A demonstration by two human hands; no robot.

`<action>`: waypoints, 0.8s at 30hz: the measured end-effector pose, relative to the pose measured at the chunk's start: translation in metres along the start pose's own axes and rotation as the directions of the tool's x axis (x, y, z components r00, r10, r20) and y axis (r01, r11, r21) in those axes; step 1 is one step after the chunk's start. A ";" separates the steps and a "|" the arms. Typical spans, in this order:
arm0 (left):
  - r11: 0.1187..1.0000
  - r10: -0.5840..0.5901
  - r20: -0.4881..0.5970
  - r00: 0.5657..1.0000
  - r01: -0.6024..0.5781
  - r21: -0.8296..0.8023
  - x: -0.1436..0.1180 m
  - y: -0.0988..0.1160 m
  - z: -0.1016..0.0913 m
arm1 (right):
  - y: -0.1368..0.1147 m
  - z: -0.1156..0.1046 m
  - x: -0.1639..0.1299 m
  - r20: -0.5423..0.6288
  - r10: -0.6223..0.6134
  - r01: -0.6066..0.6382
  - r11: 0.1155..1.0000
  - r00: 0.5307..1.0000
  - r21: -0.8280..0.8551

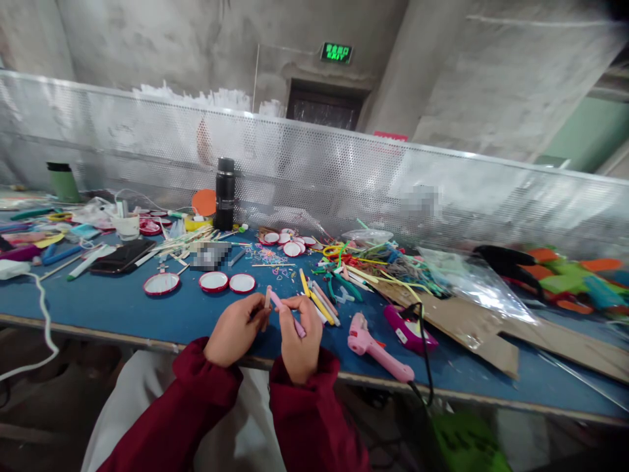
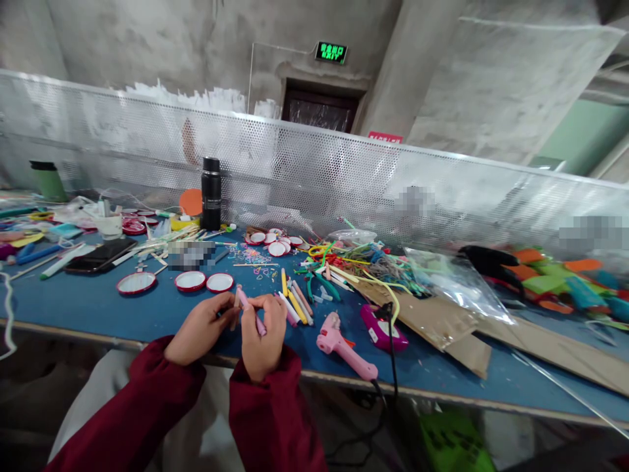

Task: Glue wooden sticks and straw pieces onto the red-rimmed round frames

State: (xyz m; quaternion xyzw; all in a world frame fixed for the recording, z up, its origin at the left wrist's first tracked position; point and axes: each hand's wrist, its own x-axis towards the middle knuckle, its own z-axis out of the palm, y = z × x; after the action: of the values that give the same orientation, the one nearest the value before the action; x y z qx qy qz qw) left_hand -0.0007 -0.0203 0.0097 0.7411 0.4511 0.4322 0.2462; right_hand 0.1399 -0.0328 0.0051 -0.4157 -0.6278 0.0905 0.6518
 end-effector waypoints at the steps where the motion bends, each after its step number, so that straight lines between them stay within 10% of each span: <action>1: 1.000 -0.002 0.000 1.000 0.002 0.003 0.000 0.000 0.000 | 0.000 0.000 0.000 0.001 0.000 0.000 1.000 1.000 0.000; 24: 1.000 -0.006 -0.008 1.000 0.006 -0.020 0.000 -0.001 0.000 | 0.006 0.001 -0.002 -0.051 0.014 -0.011 0.999 0.999 0.040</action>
State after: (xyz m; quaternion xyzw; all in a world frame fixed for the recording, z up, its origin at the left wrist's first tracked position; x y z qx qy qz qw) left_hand -0.0015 -0.0194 0.0090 0.7354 0.4498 0.4390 0.2532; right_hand 0.1406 -0.0296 0.0001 -0.4089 -0.6063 0.0961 0.6753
